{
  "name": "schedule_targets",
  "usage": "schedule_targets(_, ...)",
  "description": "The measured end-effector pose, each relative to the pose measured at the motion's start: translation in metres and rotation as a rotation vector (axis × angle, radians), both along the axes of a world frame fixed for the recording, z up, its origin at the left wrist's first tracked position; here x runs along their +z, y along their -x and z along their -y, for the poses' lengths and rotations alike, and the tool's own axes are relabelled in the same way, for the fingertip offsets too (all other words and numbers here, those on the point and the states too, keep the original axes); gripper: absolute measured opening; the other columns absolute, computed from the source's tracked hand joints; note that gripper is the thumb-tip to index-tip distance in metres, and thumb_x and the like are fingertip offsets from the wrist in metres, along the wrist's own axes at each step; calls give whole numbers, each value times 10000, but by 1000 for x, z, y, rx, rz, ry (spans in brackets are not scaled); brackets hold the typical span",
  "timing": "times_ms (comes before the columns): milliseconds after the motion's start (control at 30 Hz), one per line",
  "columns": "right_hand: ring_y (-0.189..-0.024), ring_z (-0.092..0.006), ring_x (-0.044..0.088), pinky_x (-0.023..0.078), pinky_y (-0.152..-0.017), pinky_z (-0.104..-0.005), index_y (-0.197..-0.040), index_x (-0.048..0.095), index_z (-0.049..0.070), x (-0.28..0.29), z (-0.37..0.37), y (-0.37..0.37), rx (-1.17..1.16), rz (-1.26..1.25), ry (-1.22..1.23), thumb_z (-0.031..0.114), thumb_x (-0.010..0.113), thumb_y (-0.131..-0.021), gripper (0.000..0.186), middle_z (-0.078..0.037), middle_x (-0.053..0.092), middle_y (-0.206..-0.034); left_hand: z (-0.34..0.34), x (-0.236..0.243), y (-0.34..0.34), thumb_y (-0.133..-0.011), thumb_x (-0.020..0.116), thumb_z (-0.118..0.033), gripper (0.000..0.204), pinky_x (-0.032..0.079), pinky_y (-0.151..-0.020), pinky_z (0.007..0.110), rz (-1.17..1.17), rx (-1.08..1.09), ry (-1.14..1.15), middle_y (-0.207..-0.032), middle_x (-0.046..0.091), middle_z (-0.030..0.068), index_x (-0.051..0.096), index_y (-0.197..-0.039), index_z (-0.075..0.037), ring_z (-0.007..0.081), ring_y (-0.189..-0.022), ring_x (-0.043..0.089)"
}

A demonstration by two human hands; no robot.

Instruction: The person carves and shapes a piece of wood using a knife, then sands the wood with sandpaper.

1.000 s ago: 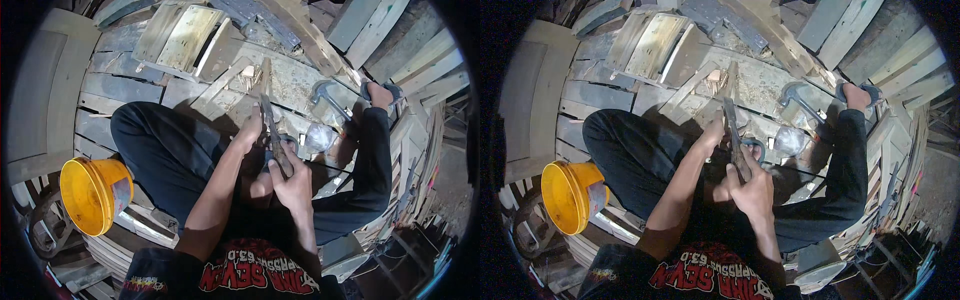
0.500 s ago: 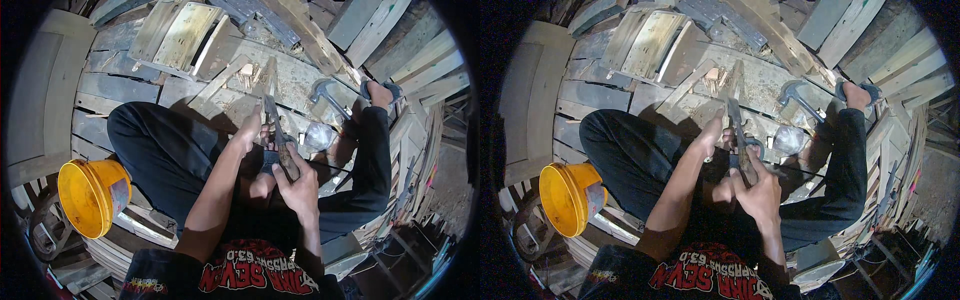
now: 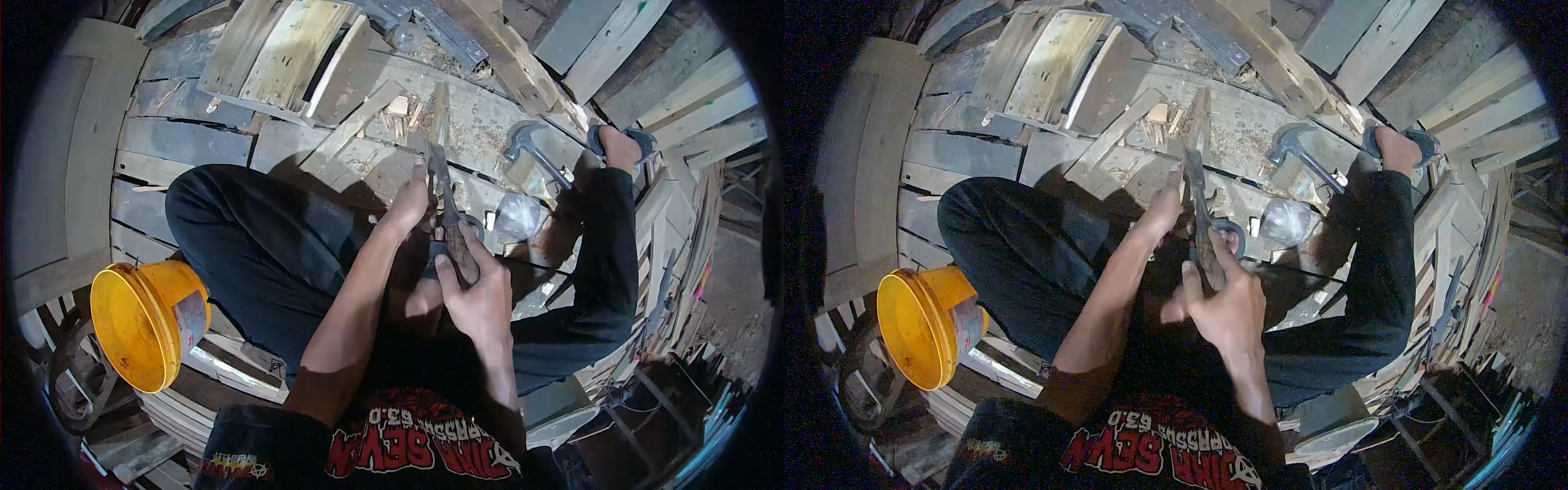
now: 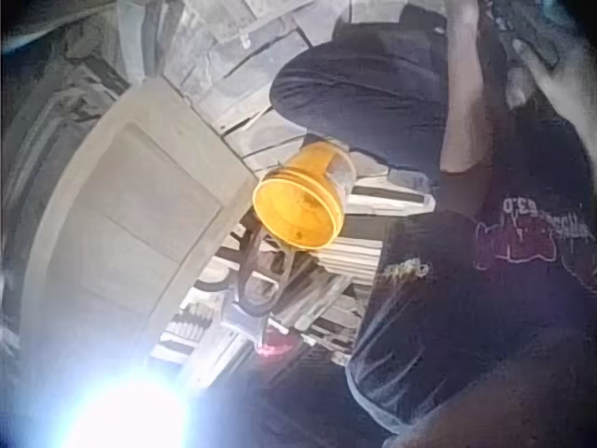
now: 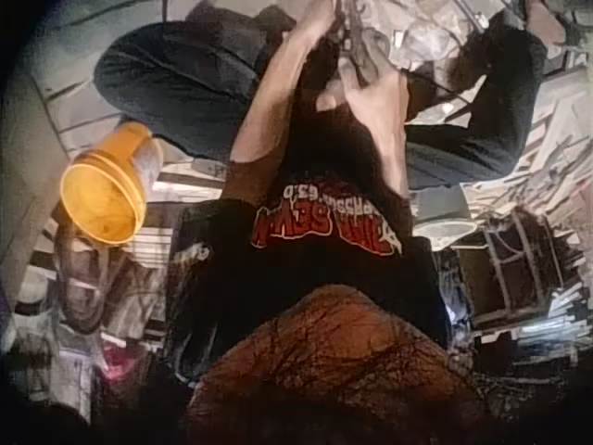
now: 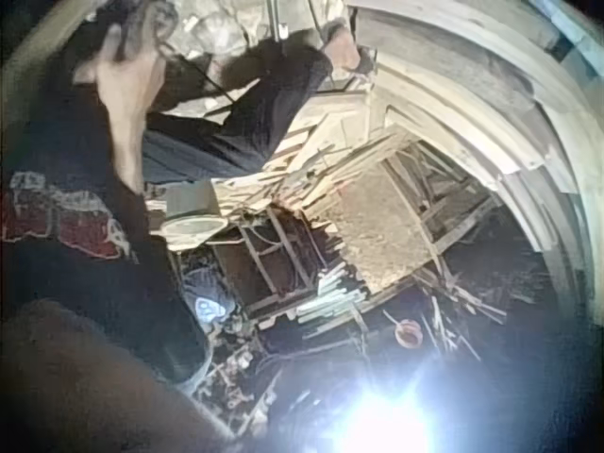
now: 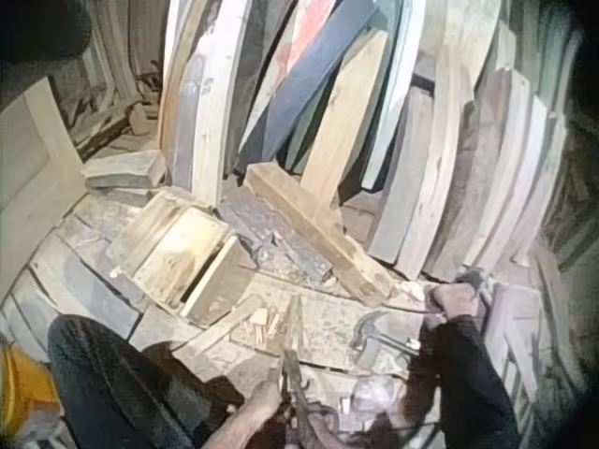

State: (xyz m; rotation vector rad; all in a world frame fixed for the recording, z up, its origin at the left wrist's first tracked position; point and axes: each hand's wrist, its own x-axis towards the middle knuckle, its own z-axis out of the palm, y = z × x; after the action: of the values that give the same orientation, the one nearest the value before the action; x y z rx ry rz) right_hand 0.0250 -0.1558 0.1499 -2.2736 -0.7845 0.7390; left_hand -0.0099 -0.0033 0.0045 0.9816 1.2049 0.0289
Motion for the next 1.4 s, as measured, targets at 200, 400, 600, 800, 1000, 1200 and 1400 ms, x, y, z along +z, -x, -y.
schedule_targets(200,-907,-447,740,595,-861,-470,-1429,604,74,22,-10,10,54,-19,150,371,716,-888,627,-260,751,-933,-8,1,8,-1098,175,-618,864,455,-1050,401,34,-54,86,-1241,667,262,617,-1348,81,282,-1169,631)
schedule_targets(400,-908,-454,735,592,-857,-497,-1436,601,92,20,-12,-4,-12,22,218,396,712,-882,642,-271,745,-955,-5,-4,-8,-1097,177,-607,835,475,-1005,428,75,-134,180,-1161,700,222,643,-1317,50,299,-1078,654)
schedule_targets(600,-913,-458,733,591,-843,-512,-1415,608,80,23,-26,2,-1,25,205,379,707,-883,619,-270,744,-966,-8,-14,3,-1096,123,-612,845,402,-1116,435,22,-173,-25,-1349,623,270,588,-1412,18,355,-1280,581)
schedule_targets(800,-856,-467,738,609,-814,-520,-1450,578,91,10,1,12,55,15,95,368,704,-888,638,-291,736,-907,-8,-5,-3,-1108,191,-565,791,492,-979,406,-61,-65,129,-1179,669,221,606,-1317,76,254,-1065,650)
schedule_targets(1000,-938,-450,738,589,-863,-531,-1460,573,79,-17,-51,-5,27,8,89,357,700,-879,656,-293,742,-989,-9,-13,19,-1100,172,-610,843,458,-1054,434,98,68,205,-1209,690,223,642,-1293,63,306,-1144,648)
schedule_targets(1200,-1211,-375,677,520,-1032,-409,-1368,624,-34,35,-18,-11,6,-111,155,279,761,-876,599,-270,700,-1252,-2,-9,1,-1086,179,-633,909,318,-1198,445,-84,-151,-102,-1440,526,378,517,-1407,147,436,-1438,455)
schedule_targets(1400,-1146,-370,711,544,-989,-399,-1347,625,-59,23,-16,-13,37,-79,186,290,773,-871,608,-268,722,-1195,0,-35,2,-1076,212,-636,906,300,-1212,428,-58,-102,-12,-1468,489,391,494,-1427,151,449,-1462,416)
